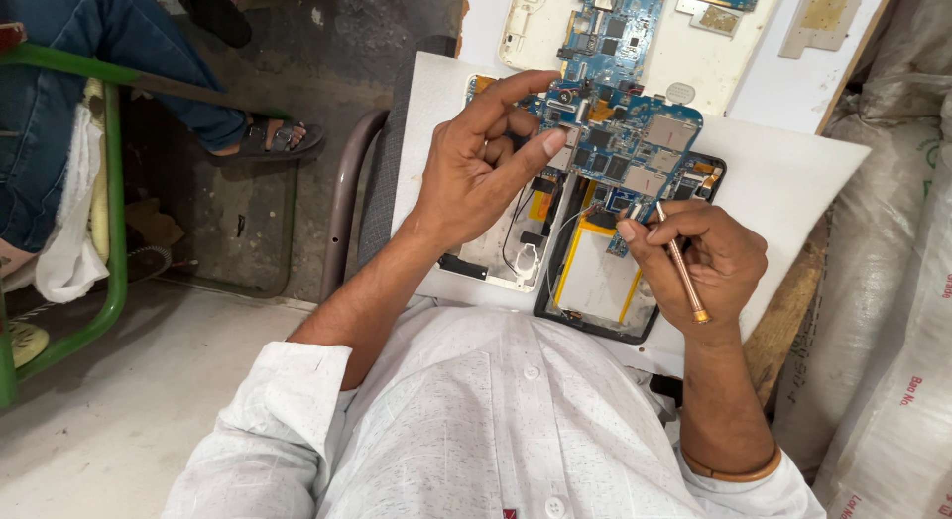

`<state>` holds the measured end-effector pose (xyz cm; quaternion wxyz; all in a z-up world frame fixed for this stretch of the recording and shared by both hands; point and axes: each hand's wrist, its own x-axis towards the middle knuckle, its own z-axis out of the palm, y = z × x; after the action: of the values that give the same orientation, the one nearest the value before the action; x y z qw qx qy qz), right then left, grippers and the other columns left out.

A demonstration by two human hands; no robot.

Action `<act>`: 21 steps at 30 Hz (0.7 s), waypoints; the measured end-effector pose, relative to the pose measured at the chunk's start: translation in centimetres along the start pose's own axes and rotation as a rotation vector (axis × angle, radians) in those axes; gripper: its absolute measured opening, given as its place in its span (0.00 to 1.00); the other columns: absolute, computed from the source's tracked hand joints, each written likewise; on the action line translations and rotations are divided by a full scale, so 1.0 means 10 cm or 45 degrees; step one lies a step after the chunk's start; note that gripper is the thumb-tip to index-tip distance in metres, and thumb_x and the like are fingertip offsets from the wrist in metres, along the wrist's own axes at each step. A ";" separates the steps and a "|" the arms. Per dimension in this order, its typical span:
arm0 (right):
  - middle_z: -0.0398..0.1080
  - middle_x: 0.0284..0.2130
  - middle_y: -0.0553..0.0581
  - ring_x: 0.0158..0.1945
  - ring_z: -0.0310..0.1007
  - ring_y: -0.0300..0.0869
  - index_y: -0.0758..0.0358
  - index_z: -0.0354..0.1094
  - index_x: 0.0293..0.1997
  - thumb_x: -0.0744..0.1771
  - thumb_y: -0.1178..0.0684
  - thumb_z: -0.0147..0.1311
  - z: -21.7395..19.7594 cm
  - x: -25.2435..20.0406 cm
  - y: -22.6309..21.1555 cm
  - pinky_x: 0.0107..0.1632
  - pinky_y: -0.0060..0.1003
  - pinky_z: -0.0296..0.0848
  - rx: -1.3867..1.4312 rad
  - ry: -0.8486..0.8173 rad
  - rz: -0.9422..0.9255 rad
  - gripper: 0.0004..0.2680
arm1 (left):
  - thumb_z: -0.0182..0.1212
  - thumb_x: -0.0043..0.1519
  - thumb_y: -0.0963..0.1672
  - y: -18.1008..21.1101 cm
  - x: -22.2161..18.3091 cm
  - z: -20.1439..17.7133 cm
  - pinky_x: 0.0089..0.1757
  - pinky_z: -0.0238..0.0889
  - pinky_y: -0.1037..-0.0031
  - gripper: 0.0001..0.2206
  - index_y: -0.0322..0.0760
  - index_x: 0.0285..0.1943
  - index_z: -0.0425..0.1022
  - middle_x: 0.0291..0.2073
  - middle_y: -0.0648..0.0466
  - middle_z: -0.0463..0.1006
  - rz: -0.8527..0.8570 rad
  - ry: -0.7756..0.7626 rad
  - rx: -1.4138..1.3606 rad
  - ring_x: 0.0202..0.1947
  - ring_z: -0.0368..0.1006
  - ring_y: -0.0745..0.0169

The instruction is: The person holds a smartphone motherboard and uses a screwdriver to point at and manipulate small components. They handle a ribbon cable and place the motherboard into a phone casing. The person continues to handle the motherboard and casing while seated at a workbench.

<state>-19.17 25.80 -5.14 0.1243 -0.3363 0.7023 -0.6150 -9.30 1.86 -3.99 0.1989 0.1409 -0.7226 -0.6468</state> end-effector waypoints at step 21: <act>0.76 0.37 0.62 0.35 0.76 0.31 0.67 0.67 0.40 0.67 0.68 0.64 -0.04 -0.01 0.03 0.33 0.22 0.74 0.119 -0.027 0.017 0.07 | 0.67 0.67 0.44 0.02 0.00 -0.04 0.23 0.51 0.84 0.18 0.34 0.62 0.71 0.24 0.66 0.74 0.027 -0.087 0.012 0.20 0.63 0.85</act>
<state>-19.47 26.19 -5.38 0.1515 -0.3319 0.6738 -0.6426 -9.15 1.54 -3.76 0.1803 0.1119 -0.7335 -0.6457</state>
